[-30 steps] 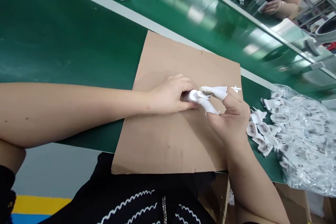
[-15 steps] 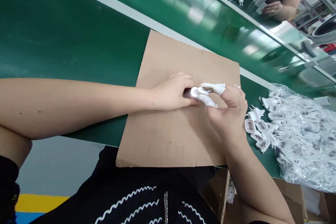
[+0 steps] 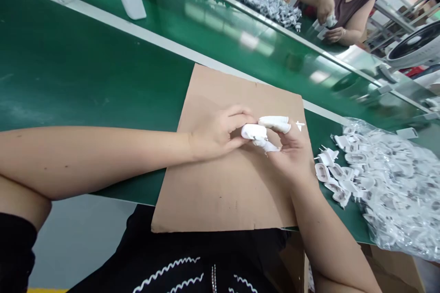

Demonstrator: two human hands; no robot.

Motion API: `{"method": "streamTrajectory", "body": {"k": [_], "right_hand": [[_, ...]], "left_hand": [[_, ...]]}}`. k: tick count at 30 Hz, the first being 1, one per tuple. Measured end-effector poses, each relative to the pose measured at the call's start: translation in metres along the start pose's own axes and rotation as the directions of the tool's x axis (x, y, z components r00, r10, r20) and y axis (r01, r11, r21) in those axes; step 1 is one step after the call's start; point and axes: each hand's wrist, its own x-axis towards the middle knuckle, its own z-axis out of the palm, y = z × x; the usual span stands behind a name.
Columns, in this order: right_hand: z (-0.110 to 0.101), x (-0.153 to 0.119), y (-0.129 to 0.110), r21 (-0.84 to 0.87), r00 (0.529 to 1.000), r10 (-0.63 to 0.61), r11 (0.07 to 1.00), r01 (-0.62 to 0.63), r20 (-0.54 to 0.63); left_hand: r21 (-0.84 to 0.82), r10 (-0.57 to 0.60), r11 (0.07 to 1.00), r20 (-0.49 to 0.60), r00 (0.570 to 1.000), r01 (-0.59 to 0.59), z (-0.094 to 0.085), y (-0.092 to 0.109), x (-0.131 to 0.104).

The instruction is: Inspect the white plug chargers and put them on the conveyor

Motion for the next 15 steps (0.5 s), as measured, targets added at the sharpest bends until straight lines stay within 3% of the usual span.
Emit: {"method": "streamTrajectory", "body": {"k": [3,5,15], "right_hand": [[-0.0051,-0.0012,-0.0075,-0.152,0.983,-0.179,0.974,0.171,-0.038],[-0.0068,-0.0023,-0.0101,-0.225,0.968,-0.247,0.947,0.231,-0.046],[-0.0075,-0.0033,-0.0093,-0.306,0.950,-0.310,0.908,0.285,-0.036]], "left_hand": [[0.095,0.196,0.977,-0.027,0.980,-0.193,-0.0012,-0.0010,0.0001],[0.127,0.248,0.962,-0.038,0.968,-0.241,-0.0005,-0.0021,0.0005],[0.124,0.253,0.962,-0.061,0.965,-0.244,0.0009,-0.0021,-0.0015]]}}
